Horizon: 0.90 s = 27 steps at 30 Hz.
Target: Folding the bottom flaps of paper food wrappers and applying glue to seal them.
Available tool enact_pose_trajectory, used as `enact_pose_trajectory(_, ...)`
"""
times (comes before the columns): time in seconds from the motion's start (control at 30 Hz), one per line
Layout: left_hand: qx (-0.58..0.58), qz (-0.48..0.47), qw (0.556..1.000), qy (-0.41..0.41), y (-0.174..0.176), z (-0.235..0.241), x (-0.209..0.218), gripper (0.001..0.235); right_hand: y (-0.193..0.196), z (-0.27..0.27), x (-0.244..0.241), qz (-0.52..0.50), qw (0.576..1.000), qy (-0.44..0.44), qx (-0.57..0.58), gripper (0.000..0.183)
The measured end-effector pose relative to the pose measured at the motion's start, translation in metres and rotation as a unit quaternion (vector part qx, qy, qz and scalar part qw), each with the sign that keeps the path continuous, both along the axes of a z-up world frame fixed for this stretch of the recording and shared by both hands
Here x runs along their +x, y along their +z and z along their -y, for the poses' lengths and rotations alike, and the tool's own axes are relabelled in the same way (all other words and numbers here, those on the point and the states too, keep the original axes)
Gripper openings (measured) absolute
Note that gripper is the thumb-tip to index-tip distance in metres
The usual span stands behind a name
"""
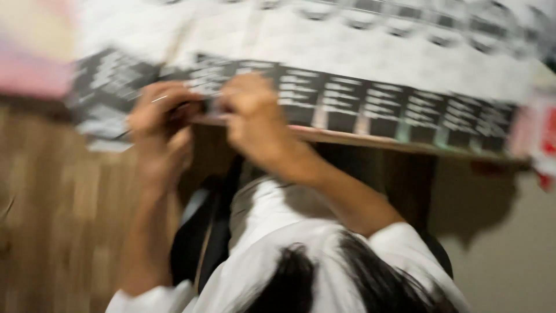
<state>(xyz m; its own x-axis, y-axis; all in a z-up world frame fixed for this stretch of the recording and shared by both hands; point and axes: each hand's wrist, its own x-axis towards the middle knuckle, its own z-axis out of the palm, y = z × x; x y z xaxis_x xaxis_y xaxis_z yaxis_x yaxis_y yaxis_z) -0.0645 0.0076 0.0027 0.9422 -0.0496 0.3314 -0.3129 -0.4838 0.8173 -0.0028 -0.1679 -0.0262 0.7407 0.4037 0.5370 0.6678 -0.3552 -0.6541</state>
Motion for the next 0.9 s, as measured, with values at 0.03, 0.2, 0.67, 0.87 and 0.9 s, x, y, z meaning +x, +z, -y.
enact_pose_trajectory(0.03, 0.023, 0.021, 0.999, 0.015, -0.005, -0.001, 0.000, 0.044, -0.003, -0.002, -0.001, -0.005, 1.000, 0.005, -0.008, 0.022)
enact_pose_trajectory(0.2, 0.082, 0.044, 0.996, -0.006, 0.002, 0.025, -0.009, 0.053, 0.016, 0.035, -0.006, -0.044, 0.998, 0.041, 0.023, 0.036)
enact_pose_trajectory(0.67, 0.108, 0.188, 0.967, -0.134, 0.009, 0.192, 0.042, 0.044, 0.054, 0.451, -0.060, -0.029, 0.840, -0.483, -0.246, 0.036)
enact_pose_trajectory(0.87, 0.025, 0.231, 0.927, -0.295, 0.013, 0.349, 0.077, 0.008, 0.059, 0.472, -0.056, -0.243, 0.876, -0.385, -0.158, 0.048)
enact_pose_trajectory(0.9, 0.028, 0.229, 0.927, -0.294, 0.008, 0.365, 0.079, 0.008, 0.057, 0.472, -0.057, -0.246, 0.877, -0.382, -0.155, 0.048)
